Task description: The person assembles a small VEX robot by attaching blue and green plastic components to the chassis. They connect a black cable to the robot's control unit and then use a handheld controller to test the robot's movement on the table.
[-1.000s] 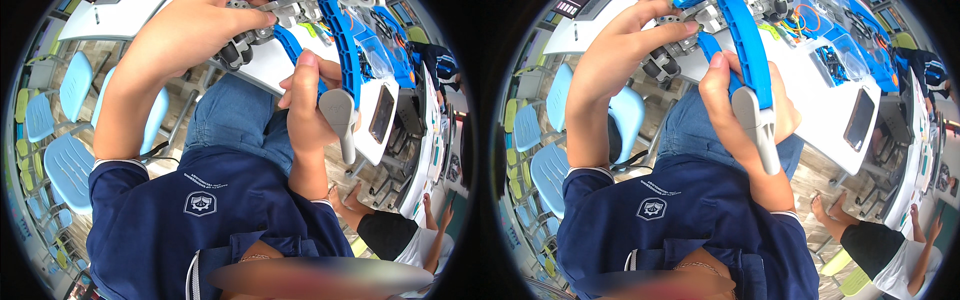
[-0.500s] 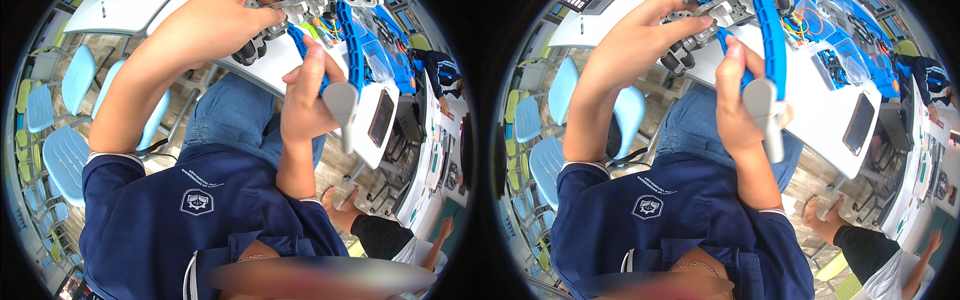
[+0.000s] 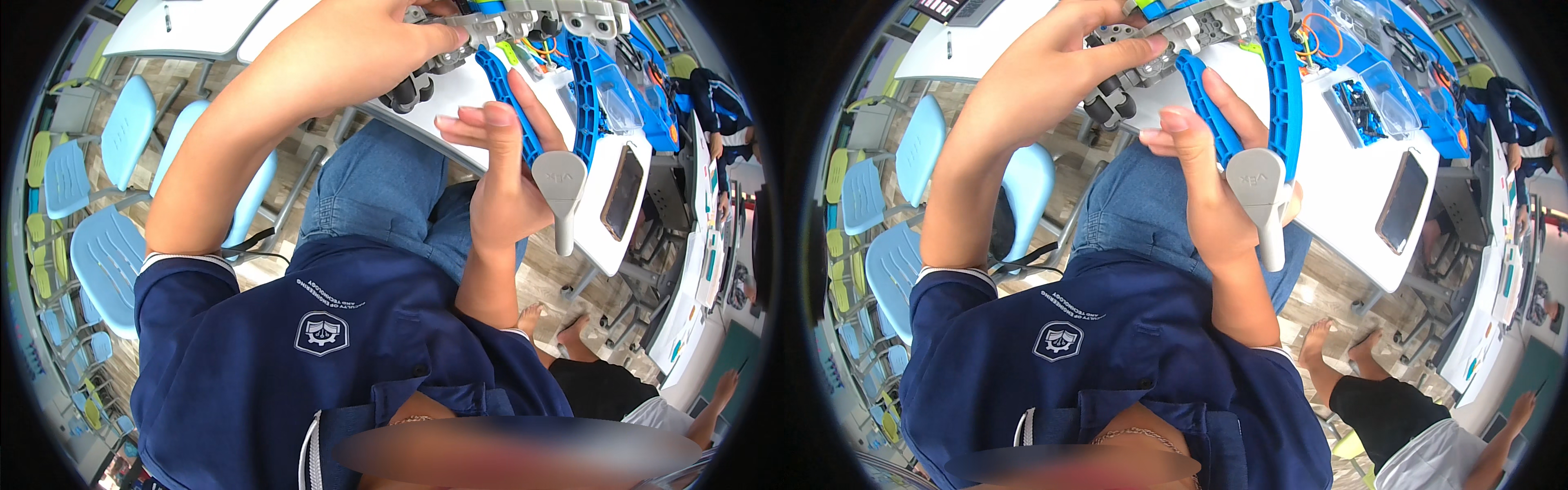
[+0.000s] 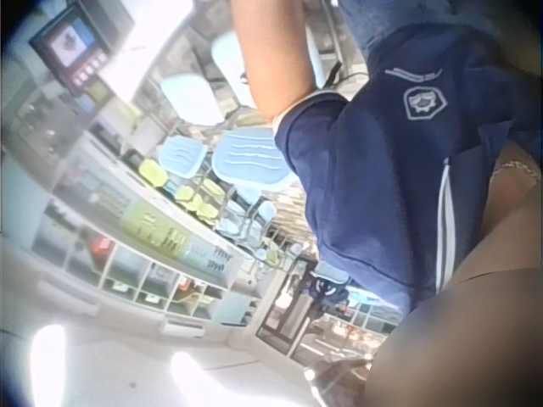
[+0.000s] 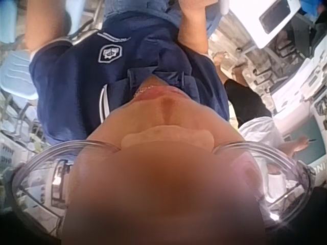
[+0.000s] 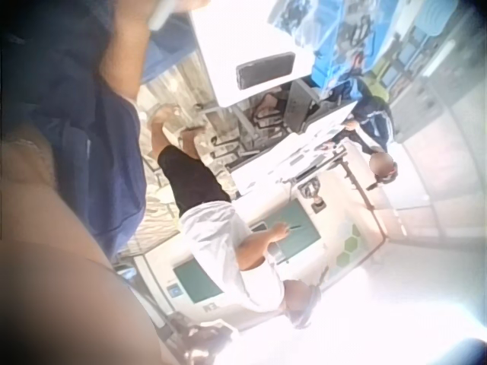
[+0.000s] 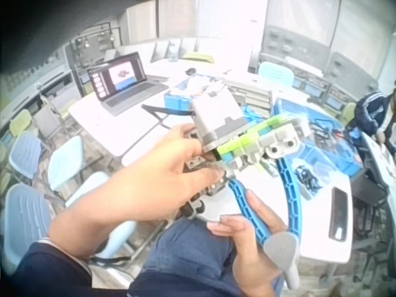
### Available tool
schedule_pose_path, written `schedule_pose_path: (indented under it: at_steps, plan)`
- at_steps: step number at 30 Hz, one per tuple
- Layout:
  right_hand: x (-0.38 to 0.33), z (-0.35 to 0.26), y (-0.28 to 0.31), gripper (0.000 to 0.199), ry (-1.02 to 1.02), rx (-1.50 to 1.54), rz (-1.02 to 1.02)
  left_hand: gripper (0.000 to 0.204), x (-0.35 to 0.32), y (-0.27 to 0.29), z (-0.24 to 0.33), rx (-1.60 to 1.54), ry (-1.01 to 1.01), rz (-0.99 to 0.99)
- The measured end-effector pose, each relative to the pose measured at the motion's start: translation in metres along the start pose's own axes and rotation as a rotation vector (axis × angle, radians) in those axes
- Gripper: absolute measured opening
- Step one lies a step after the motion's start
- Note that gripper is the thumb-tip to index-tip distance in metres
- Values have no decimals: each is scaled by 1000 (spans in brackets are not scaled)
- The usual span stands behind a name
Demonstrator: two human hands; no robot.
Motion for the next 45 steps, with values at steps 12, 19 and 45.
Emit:
schedule_pose_path:
  at_steps: [12, 19, 45]
  plan:
    - [6, -17, -2, 27, 460, -467, -61, 34, 2, 0, 12, -27, 128, -123]
    - [0, -22, -7, 30, 644, -538, -51, 34, 6, -2, 12, 92, 58, -153]
    - [-134, 94, -112, 46, 424, -718, -903, 38, 13, 2, -2, -15, 299, -67]
Point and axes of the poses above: each hand's wrist, its own x-axis towards the middle knuckle, its own y-axis out of the back of the hand, z = x × y, the point moved 10 cm from there along x, towards the middle knuckle, and after that the axes turned 3 degrees about -z, right-handed, at the moved point
